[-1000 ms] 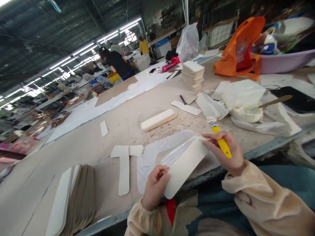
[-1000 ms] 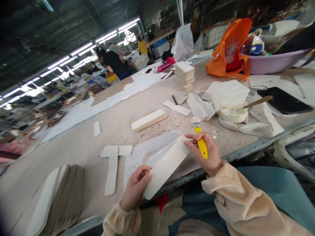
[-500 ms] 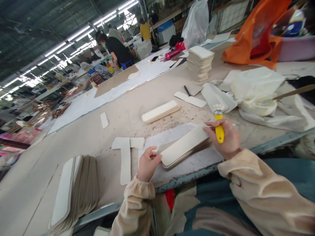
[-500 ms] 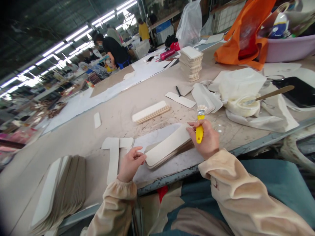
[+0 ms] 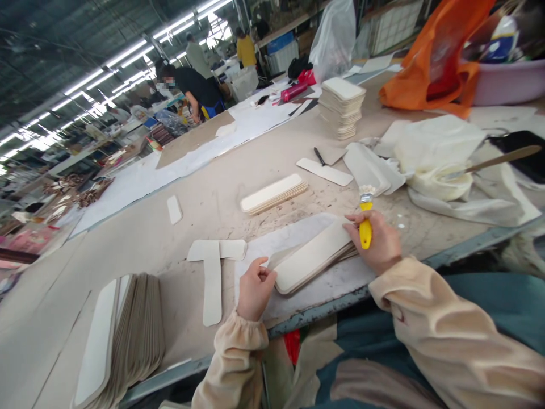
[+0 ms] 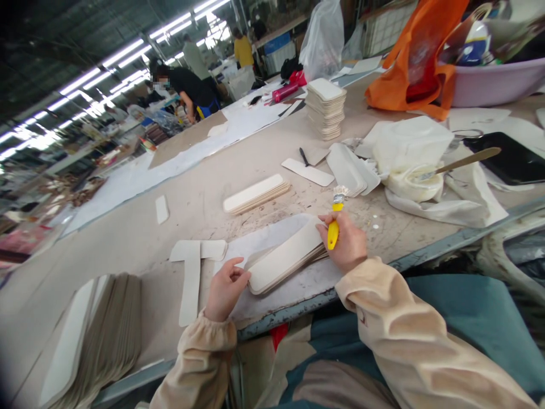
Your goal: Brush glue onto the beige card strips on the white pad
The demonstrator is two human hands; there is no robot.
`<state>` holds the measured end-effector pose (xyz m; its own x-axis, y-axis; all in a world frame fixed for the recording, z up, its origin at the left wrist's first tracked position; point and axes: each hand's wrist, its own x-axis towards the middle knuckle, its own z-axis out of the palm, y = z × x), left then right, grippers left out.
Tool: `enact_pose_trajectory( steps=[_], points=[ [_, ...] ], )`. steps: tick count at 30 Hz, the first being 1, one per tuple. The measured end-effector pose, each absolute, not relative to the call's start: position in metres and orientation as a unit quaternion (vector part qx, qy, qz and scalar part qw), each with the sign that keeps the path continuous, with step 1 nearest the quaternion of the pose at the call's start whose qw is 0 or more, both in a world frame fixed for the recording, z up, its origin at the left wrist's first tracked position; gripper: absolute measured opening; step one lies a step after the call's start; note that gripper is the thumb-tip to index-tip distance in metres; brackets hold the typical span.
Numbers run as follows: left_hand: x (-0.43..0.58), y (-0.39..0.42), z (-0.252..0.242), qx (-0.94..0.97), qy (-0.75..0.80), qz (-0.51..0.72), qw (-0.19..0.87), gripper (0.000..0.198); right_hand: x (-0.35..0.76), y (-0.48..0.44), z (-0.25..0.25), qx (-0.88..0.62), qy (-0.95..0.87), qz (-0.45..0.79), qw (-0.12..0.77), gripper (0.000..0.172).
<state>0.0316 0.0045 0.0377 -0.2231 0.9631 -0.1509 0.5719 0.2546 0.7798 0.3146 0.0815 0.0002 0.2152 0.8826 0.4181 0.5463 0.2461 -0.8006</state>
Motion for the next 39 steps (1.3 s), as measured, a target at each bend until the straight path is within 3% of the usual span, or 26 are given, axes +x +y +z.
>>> enact_pose_trajectory(
  steps=[10, 21, 30, 39],
  points=[
    [0.034, 0.004, 0.043, 0.552, 0.734, 0.265, 0.295, 0.043, 0.315, 0.085, -0.012, -0.6, -0.641, 0.126, 0.462, 0.012],
    [0.031, 0.005, 0.042, 0.58, 0.74, 0.216, 0.264, 0.045, 0.318, 0.087, -0.014, -0.588, -0.686, 0.061, 0.424, 0.008],
    [0.028, 0.008, 0.042, 0.59, 0.74, 0.192, 0.259, 0.051, 0.302, 0.067, 0.0, -0.428, -0.806, 0.069, 0.403, 0.006],
    [0.026, 0.01, 0.042, 0.624, 0.726, 0.168, 0.235, 0.045, 0.325, 0.075, -0.012, -0.561, -0.723, 0.033, 0.403, 0.01]
  ],
)
